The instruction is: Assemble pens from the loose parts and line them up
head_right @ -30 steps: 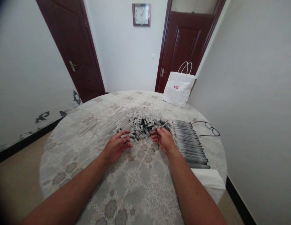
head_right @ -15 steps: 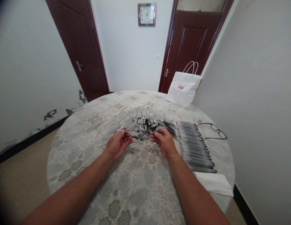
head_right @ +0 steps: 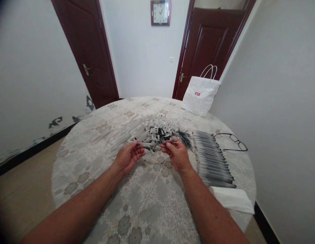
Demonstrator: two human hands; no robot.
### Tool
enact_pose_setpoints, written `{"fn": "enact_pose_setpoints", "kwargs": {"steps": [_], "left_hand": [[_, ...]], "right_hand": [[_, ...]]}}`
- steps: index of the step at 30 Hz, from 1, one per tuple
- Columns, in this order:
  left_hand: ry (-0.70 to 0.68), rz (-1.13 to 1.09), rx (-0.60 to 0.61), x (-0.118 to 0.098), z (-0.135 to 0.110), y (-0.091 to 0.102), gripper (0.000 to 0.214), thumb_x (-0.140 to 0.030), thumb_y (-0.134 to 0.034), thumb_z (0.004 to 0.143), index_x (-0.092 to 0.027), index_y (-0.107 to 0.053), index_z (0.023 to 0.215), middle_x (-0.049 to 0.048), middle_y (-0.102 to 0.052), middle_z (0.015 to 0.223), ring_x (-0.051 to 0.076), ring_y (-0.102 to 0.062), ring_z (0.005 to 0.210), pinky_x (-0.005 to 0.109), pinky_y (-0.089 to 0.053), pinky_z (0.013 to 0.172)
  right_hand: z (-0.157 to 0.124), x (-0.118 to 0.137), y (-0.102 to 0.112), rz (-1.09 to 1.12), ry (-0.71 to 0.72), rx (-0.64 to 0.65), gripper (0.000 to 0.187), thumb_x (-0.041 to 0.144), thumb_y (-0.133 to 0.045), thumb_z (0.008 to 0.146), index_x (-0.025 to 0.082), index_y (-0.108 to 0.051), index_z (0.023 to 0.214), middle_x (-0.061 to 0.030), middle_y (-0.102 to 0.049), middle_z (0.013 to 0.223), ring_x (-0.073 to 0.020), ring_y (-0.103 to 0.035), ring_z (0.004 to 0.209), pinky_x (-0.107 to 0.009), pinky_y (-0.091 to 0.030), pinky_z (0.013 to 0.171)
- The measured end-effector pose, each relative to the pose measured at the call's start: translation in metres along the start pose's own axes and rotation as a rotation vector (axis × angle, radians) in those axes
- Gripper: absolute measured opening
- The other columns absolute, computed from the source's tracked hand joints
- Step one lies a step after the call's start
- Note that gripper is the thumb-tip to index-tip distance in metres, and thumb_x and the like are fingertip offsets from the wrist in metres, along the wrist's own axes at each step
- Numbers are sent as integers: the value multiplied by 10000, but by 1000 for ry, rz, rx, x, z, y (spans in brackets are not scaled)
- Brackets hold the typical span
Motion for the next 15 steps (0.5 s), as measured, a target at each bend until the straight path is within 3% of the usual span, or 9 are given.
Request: {"fn": "enact_pose_setpoints", "kwargs": {"steps": [8,12,15], "left_hand": [[90,52,84,8,-8,-12,158,-219,-664,870,-94,-679,968,121,-747,837,188,-728,712,299,-610,646],[92,28,82,11,-7,-10,149,-229,-652,881,-98,-684,945,120,-749,833,184,-727,707,298,-612,646],[92,24,85,12,-6,-10,148,-222,-656,879,-97,-685,954,127,-752,850,190,-733,729,291,-610,650]], "right_hand": [[-8,-11,-12,-211,10,76,217,295,-819,739,204,-685,882,-30,-730,932,-189,-717,856,-311,-596,741],[-9,-12,-15,-157,-33,98,362,380,-772,781,239,-656,1093,-45,-717,1035,-191,-712,836,-306,-585,694],[-8,-9,-15,-107,-17,116,459,521,-621,885,272,-565,1267,-61,-676,1148,-185,-701,855,-305,-581,682]]}}
Point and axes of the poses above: each hand's wrist, its own z-axis towards the middle knuckle, its own y-axis out of the back of the hand, x = y × z, the point moved 6 cm from there along z, towards the middle knuckle
